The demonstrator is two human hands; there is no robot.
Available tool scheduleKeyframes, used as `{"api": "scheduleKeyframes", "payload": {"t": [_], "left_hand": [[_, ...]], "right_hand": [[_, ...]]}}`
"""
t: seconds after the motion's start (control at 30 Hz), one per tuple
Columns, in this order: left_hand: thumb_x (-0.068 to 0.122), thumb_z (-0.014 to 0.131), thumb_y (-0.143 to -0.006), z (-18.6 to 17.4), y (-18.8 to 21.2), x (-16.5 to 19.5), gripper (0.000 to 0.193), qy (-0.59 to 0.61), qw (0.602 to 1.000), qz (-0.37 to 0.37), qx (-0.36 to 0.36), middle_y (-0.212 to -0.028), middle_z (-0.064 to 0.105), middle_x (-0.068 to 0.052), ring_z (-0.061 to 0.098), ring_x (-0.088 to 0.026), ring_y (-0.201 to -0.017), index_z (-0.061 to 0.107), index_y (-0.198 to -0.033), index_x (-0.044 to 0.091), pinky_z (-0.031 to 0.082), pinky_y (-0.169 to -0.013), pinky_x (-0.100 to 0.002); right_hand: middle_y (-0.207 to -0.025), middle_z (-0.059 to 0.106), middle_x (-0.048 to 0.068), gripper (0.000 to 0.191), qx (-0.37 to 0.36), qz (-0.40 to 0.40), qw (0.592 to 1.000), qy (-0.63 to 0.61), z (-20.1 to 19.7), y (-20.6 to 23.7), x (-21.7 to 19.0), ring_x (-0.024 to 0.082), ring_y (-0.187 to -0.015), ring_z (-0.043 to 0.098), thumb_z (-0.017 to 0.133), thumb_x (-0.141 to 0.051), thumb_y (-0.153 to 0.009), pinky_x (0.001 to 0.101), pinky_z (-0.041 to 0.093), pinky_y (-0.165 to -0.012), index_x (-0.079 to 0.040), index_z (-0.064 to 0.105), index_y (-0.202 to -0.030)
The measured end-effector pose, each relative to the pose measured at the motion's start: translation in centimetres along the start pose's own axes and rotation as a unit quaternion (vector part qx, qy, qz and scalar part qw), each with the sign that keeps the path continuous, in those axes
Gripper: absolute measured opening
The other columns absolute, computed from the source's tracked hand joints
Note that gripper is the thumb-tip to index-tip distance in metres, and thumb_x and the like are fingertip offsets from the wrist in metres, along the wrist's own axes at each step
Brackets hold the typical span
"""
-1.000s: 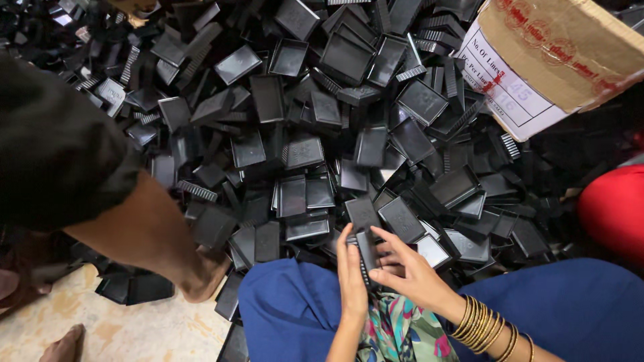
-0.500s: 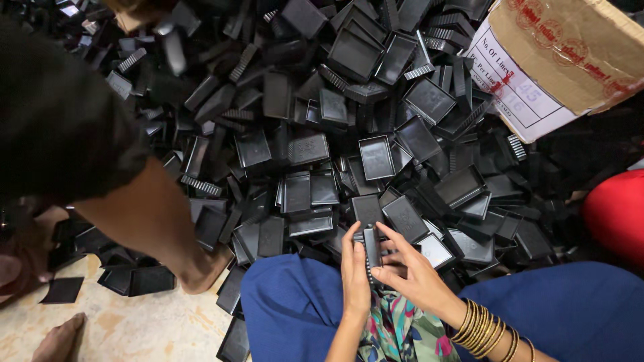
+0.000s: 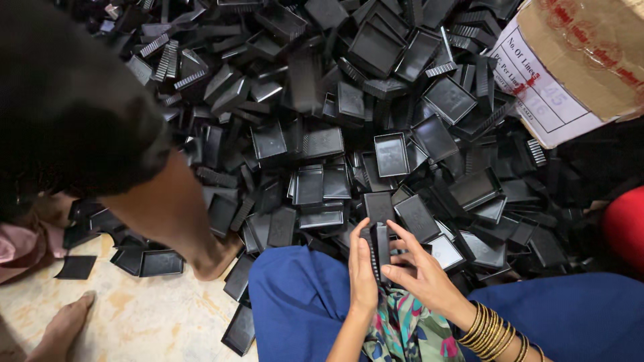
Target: The person sits on the floor and repeatedly picks up two black plastic components from a large pile. They press the components together to form a single unit and then drop the assembled unit back onto the pile. The process is repeated continuously.
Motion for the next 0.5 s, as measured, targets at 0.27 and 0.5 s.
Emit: {"api": "scheduleKeyframes", "payload": {"t": [0.27,0.5], "left_hand": [[0.045,0.036,-0.105,-0.23,0.09,-0.21,0.053,-0.042,0.999,0.016,0.005,-0.111,0.065,-0.008,0.063,-0.013,-0.093,0.053,-0.143,0.011,0.052,-0.08,-0.027],[0.044,0.037,-0.104,0.16,0.15,-0.26,0.053,-0.037,0.999,0.017,0.0,-0.109,0.066,-0.009,0.064,-0.014,-0.092,0.053,-0.142,0.01,0.054,-0.08,-0.029]], "right_hand": [[-0.128,0.059,0.01,0.088,-0.015,0.022,1.0,0.0,0.11,0.13,-0.23,0.016,-0.099,0.065,0.074,-0.014,-0.083,0.0314,0.058,-0.084,-0.02,0.029,-0.158],[-0.128,0.06,0.01,0.088,-0.017,0.016,1.0,-0.004,-0.1,0.29,-0.21,0.015,-0.101,0.067,0.074,-0.012,-0.082,0.0317,0.06,-0.086,-0.02,0.029,-0.157]]}}
Point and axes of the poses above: each hand's wrist, its own y-axis away from the middle knuckle, its own z-axis out of the palm, x = y × z, the point moved 3 cm from there along -y, towards the middle knuckle
